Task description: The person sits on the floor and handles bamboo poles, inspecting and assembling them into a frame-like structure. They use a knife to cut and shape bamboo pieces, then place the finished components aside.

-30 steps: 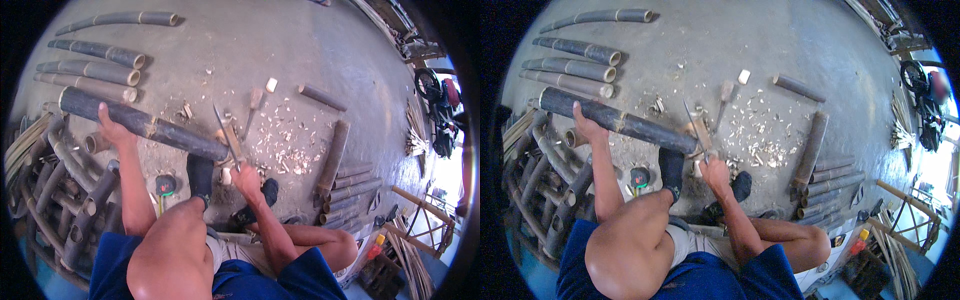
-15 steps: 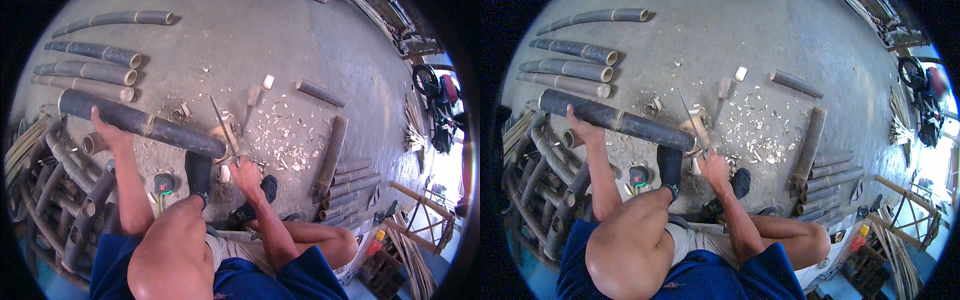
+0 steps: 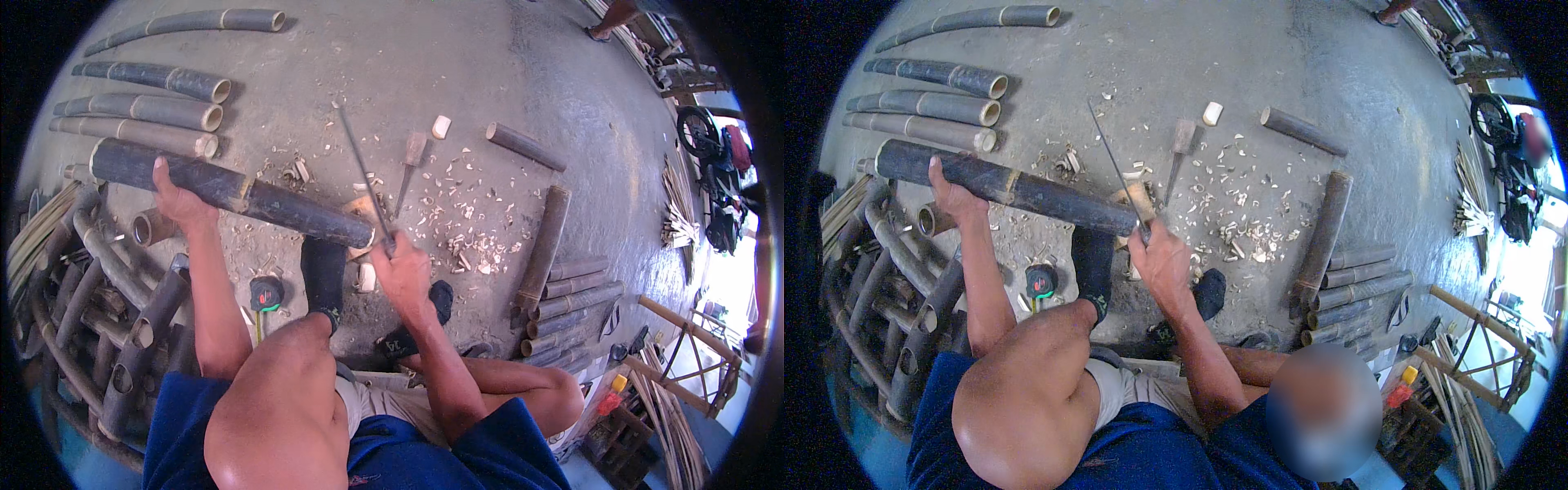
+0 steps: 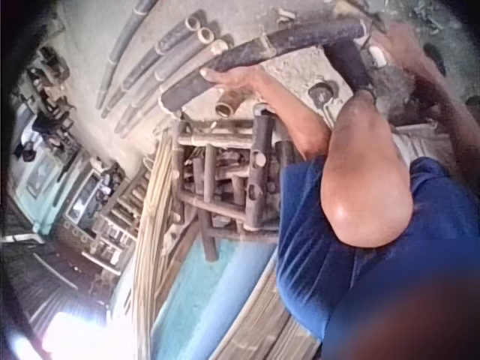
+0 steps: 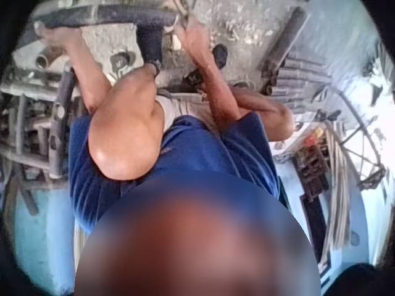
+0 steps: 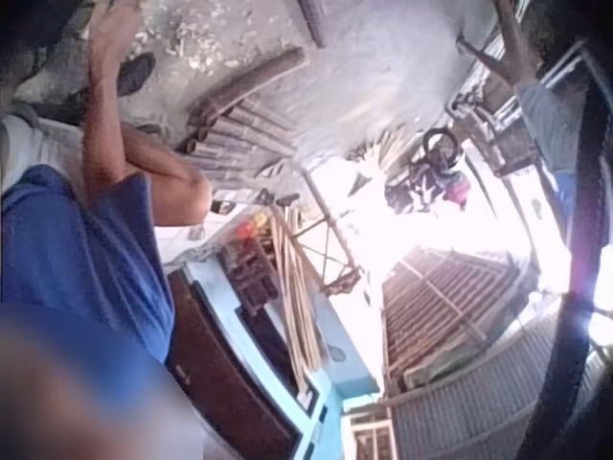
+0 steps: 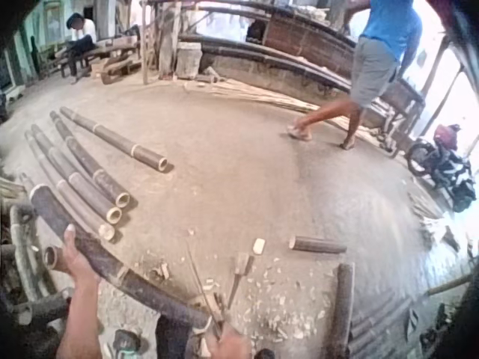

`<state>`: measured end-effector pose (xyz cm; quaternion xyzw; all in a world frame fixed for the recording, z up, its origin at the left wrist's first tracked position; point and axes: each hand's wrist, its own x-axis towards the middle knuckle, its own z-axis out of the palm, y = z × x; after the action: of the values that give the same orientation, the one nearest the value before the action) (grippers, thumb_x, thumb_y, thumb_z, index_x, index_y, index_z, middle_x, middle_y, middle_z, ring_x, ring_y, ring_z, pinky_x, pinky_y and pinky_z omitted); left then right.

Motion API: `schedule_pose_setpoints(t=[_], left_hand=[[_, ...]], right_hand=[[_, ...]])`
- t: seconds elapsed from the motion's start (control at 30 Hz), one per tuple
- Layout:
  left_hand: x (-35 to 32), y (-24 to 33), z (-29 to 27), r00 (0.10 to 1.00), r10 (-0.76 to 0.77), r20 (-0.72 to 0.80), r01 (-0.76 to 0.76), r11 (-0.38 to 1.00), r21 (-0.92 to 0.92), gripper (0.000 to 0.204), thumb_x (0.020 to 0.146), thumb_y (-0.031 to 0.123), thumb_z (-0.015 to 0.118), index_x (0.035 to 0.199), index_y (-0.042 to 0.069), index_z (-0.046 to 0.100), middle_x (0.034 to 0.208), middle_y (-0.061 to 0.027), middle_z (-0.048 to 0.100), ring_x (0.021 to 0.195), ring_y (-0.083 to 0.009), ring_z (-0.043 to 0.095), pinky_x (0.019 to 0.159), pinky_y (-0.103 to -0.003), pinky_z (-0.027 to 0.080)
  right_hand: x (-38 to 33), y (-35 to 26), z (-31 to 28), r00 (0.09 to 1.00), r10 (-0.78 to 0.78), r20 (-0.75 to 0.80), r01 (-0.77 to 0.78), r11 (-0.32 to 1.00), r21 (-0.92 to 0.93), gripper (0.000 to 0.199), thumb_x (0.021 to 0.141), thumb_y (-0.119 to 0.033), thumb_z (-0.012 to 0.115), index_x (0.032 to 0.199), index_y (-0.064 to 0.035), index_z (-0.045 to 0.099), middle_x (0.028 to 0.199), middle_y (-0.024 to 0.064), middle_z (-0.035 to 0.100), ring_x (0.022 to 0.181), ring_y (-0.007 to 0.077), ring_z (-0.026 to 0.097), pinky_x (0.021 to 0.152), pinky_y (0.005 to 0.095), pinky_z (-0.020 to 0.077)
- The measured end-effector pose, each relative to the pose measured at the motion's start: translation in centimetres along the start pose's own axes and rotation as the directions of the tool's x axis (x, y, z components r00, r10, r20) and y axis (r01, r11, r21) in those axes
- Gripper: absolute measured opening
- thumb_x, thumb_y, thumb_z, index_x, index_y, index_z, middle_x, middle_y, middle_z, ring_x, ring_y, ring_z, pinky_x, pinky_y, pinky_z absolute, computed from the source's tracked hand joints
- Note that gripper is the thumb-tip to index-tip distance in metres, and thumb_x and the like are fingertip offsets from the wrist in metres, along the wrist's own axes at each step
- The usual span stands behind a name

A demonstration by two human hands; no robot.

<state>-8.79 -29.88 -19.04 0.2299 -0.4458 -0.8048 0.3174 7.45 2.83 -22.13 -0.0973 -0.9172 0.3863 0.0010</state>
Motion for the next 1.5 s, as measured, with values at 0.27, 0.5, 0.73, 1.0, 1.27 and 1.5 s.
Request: schedule_pose_setpoints(t=[0.27,0.5,0.73,1.0,1.27,1.5], left_hand=[[-0.2,0.0,1.0,0.998,0.062,-0.033,-0.060,0.997,0.044,0.043,0.094,0.032,0.063,0.120,-0.002,0.060,0.104,-0.0113,0.066,0.090,-0.0256,0.067,0.079,-0.041,0.057],[0.4,-0.3,-1.3,0.993,-0.080,0.086,0.082,0.996,-0.021,0.049,0.092,0.042,0.062,0.119,0.002,0.058,0.100,-0.0129,0.066,0.087,-0.0265,0.067,0.081,-0.042,0.057],[-0.1,1.3,-0.3,0.989,-0.146,-0.012,0.144,0.985,-0.099,0.056,0.091,0.045,0.062,0.131,0.006,0.055,0.113,-0.0133,0.065,0.097,-0.0277,0.066,0.086,-0.042,0.056],[0.1,1.0,0.9,0.999,0.024,0.031,-0.026,0.997,0.068,0.048,0.094,0.031,0.064,0.128,-0.002,0.055,0.110,-0.0128,0.064,0.094,-0.0271,0.066,0.079,-0.041,0.057],[1.1,0.3,-0.7,0.997,-0.048,0.067,0.049,0.999,-0.012,0.050,0.091,0.036,0.063,0.124,-0.001,0.056,0.102,-0.0132,0.065,0.089,-0.0268,0.066,0.078,-0.041,0.056],[0.1,1.3,-0.4,0.991,-0.086,0.100,0.093,0.994,-0.064,0.057,0.090,0.044,0.062,0.127,0.001,0.056,0.107,-0.0149,0.066,0.095,-0.0294,0.065,0.088,-0.043,0.053]], right_hand=[[0.3,1.2,1.0,0.947,0.211,0.242,-0.122,0.934,-0.336,0.034,0.088,-0.031,0.067,0.095,0.0021,0.067,0.074,0.0275,0.068,0.072,0.0440,0.071,0.066,0.0527,0.0540],[0.3,0.1,-0.2,1.000,-0.009,0.008,0.008,0.983,0.183,0.037,0.089,-0.033,0.063,0.096,0.0030,0.067,0.078,0.0339,0.066,0.080,0.0508,0.069,0.073,0.0583,0.0540],[-0.7,3.2,1.7,0.938,0.222,0.267,-0.158,0.958,-0.241,0.032,0.090,-0.029,0.066,0.091,0.0035,0.065,0.077,0.0321,0.066,0.078,0.0464,0.071,0.067,0.0561,0.0528],[0.5,-0.2,0.0,0.999,0.044,-0.013,-0.042,0.994,0.096,0.034,0.089,-0.031,0.069,0.096,0.0025,0.066,0.081,0.0279,0.069,0.078,0.0463,0.071,0.070,0.0527,0.0548],[0.8,1.1,-0.2,0.949,0.215,0.230,-0.176,0.968,-0.179,0.037,0.089,-0.034,0.064,0.097,0.0025,0.067,0.076,0.0299,0.067,0.076,0.0495,0.068,0.072,0.0553,0.0537],[-0.4,2.7,1.9,0.902,0.295,0.316,-0.171,0.914,-0.366,0.039,0.089,-0.033,0.064,0.095,0.0050,0.066,0.077,0.0305,0.068,0.077,0.0498,0.069,0.073,0.0554,0.0546]])
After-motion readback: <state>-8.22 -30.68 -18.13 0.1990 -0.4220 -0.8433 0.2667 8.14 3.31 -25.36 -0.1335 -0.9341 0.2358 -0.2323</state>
